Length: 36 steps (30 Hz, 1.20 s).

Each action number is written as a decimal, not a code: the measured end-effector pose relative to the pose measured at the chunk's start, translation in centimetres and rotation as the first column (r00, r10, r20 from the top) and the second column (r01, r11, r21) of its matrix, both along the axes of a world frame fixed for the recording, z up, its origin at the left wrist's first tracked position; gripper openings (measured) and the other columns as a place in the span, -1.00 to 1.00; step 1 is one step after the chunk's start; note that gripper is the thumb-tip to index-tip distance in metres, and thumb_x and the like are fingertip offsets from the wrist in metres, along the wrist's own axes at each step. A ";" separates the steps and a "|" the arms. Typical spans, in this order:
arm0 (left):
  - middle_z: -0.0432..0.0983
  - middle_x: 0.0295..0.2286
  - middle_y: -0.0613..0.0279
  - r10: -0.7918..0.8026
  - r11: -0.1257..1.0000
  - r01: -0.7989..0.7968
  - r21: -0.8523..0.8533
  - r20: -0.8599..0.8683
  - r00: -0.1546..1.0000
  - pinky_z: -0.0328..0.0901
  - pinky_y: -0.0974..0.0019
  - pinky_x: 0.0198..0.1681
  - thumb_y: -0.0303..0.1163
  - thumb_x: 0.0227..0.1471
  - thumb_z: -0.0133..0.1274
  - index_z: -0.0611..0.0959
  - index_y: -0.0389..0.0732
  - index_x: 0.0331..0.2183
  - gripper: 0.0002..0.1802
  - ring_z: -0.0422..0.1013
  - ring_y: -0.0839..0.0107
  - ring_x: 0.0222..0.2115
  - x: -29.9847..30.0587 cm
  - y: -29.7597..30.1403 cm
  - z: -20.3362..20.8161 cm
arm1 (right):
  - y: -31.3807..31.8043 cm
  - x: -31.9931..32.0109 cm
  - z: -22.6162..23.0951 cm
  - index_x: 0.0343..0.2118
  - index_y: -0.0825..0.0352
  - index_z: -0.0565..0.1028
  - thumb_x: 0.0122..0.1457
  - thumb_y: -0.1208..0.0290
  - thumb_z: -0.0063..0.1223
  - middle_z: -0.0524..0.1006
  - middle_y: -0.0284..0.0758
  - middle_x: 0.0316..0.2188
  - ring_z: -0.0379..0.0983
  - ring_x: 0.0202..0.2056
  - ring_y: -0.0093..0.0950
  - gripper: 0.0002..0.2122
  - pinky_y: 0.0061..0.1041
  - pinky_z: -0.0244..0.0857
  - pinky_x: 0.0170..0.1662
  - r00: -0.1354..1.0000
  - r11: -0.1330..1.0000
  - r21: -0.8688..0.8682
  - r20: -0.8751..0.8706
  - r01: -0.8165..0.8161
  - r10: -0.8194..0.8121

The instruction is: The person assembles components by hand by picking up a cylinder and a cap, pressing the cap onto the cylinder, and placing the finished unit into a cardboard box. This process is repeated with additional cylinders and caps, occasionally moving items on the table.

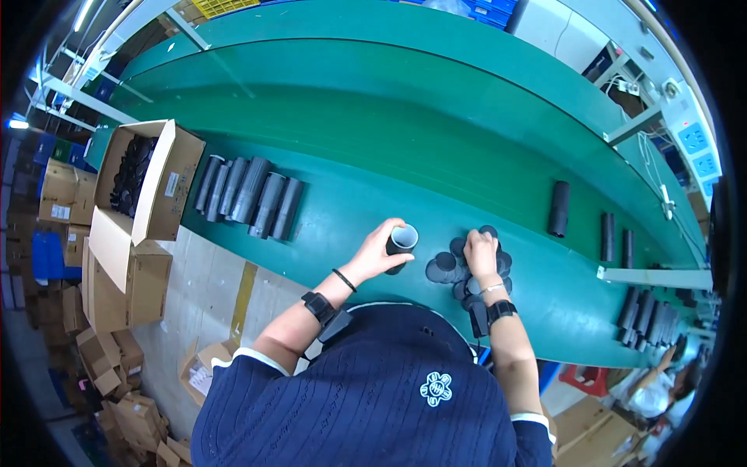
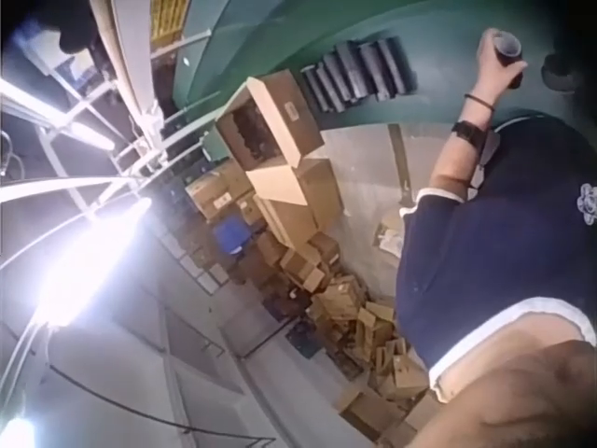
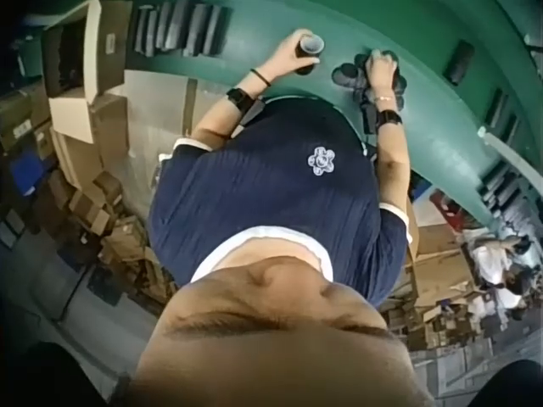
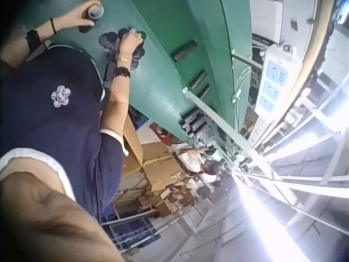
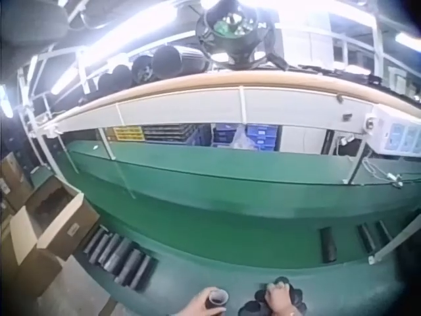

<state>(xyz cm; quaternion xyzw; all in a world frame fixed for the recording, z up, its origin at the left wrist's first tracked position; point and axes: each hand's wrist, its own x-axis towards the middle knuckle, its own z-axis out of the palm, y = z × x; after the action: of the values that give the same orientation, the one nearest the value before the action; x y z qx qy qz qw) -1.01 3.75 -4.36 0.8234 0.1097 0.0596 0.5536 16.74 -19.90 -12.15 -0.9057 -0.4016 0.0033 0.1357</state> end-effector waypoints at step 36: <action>0.32 -0.07 0.13 -0.239 0.791 0.145 -0.594 -0.082 0.968 0.23 0.27 0.05 -0.37 -0.23 0.36 0.31 -0.27 0.05 -0.19 0.30 0.33 -0.02 0.9 -2.9 0.3 | 1.5 -3.5 10.4 0.13 0.27 0.28 0.08 0.39 0.22 0.37 -0.26 0.03 0.46 -0.23 -0.52 -0.46 -0.55 0.47 -0.22 -0.043 0.643 0.493 -0.774 0.586 0.632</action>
<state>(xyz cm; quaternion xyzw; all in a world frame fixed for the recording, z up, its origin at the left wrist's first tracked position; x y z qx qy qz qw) -0.10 0.88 -4.05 0.6228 0.0803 -0.0969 0.7722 13.20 -18.44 -1.75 -0.4284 -0.1428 0.4892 0.7462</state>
